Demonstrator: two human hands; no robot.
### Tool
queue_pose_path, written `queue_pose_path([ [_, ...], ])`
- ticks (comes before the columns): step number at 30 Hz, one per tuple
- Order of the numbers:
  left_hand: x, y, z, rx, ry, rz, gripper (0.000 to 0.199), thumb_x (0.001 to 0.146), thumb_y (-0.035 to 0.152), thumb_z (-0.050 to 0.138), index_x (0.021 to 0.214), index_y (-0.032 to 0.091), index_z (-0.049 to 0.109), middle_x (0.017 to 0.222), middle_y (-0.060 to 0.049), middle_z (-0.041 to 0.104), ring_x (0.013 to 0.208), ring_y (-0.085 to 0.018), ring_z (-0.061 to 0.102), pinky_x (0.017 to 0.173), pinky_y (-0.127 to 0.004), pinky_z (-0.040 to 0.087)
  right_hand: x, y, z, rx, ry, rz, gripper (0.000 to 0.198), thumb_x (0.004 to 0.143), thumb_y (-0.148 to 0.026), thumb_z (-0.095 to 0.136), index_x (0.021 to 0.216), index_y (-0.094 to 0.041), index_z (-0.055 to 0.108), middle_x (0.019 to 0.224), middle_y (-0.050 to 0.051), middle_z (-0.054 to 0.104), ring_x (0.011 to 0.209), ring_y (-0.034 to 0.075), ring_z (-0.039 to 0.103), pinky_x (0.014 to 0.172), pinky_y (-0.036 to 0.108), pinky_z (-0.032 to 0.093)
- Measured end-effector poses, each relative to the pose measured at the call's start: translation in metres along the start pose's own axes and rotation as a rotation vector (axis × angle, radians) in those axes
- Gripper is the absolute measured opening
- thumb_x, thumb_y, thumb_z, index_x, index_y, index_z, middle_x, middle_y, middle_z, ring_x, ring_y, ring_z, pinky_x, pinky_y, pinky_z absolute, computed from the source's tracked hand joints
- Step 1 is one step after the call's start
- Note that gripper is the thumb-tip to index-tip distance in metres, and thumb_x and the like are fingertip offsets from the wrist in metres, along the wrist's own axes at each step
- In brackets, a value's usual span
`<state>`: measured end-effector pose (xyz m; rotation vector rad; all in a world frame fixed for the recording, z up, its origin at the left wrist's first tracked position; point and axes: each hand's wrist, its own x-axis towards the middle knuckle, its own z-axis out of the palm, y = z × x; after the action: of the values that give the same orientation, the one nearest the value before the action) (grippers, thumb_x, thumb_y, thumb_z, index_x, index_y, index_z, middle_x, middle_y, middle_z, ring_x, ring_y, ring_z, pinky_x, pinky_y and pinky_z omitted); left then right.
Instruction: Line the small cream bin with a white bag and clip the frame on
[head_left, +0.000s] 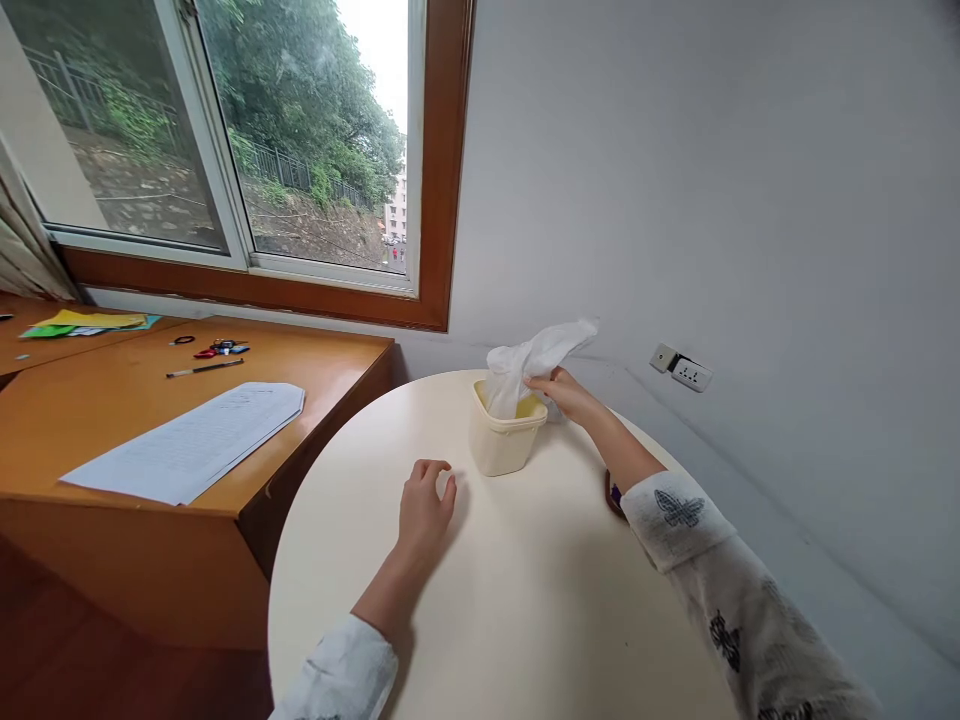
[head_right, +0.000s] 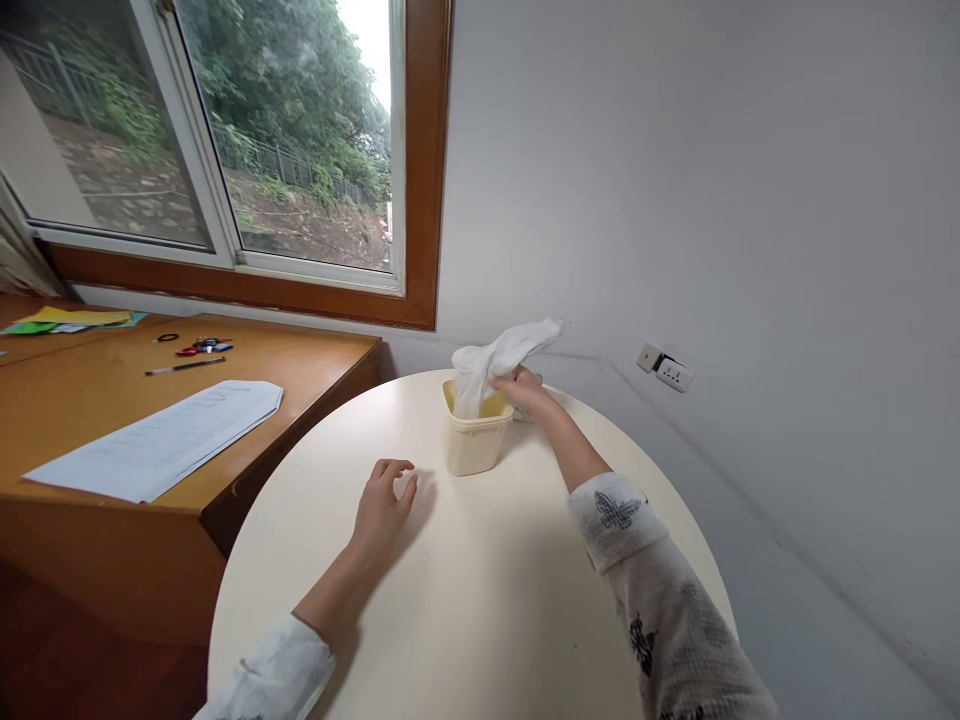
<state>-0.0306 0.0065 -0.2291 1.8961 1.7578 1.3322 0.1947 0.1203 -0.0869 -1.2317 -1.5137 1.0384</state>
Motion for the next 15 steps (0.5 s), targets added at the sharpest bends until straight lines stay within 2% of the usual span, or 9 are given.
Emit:
queue_pose_path([
  [4,0.007,0.011,-0.004,-0.074,0.003,0.038,0.022,0.084,0.03,0.042,0.099,0.021,0.055,0.103,-0.007,0.053,0.096,-0.021,0.056,0.067,-0.031,0.048,-0.013,0.014,0.003,0.088,0.001,0.039,0.037,0.064,-0.025,0.062,0.101,-0.022,0.057,0.112,0.007,0.061,0.099,0.019,0.056,0.082,0.032,0.045],
  [6,0.017,0.022,-0.004,-0.114,-0.023,0.071,0.029,0.084,0.033,0.042,0.11,0.023,0.052,0.114,-0.008,0.052,0.107,-0.022,0.051,0.073,-0.032,0.049,-0.017,0.021,0.006,0.123,0.008,0.053,0.036,0.066,-0.025,0.059,0.101,-0.022,0.057,0.113,0.006,0.06,0.097,0.018,0.057,0.08,0.031,0.047],
  [10,0.048,0.049,-0.002,-0.307,-0.193,0.036,0.046,0.087,0.038,0.04,0.13,0.024,0.036,0.139,-0.008,0.035,0.126,-0.023,0.035,0.096,-0.038,0.037,-0.026,0.026,0.009,0.155,0.022,0.072,0.035,0.068,-0.028,0.058,0.103,-0.023,0.057,0.114,0.005,0.059,0.099,0.018,0.057,0.079,0.03,0.047],
  [12,0.063,0.06,0.0,-0.344,-0.243,0.016,0.047,0.088,0.041,0.036,0.13,0.023,0.036,0.14,-0.009,0.035,0.127,-0.023,0.034,0.098,-0.038,0.035,-0.032,0.023,0.009,0.156,0.006,0.083,0.035,0.069,-0.028,0.058,0.103,-0.022,0.058,0.115,0.005,0.059,0.1,0.018,0.057,0.079,0.03,0.048],
  [15,0.076,0.069,0.002,-0.341,-0.278,0.004,0.048,0.088,0.046,0.033,0.127,0.019,0.041,0.133,-0.011,0.044,0.121,-0.024,0.042,0.094,-0.038,0.038,-0.047,0.015,0.004,0.138,-0.021,0.1,0.034,0.068,-0.028,0.06,0.102,-0.023,0.059,0.117,0.005,0.058,0.102,0.018,0.056,0.077,0.031,0.049],
])
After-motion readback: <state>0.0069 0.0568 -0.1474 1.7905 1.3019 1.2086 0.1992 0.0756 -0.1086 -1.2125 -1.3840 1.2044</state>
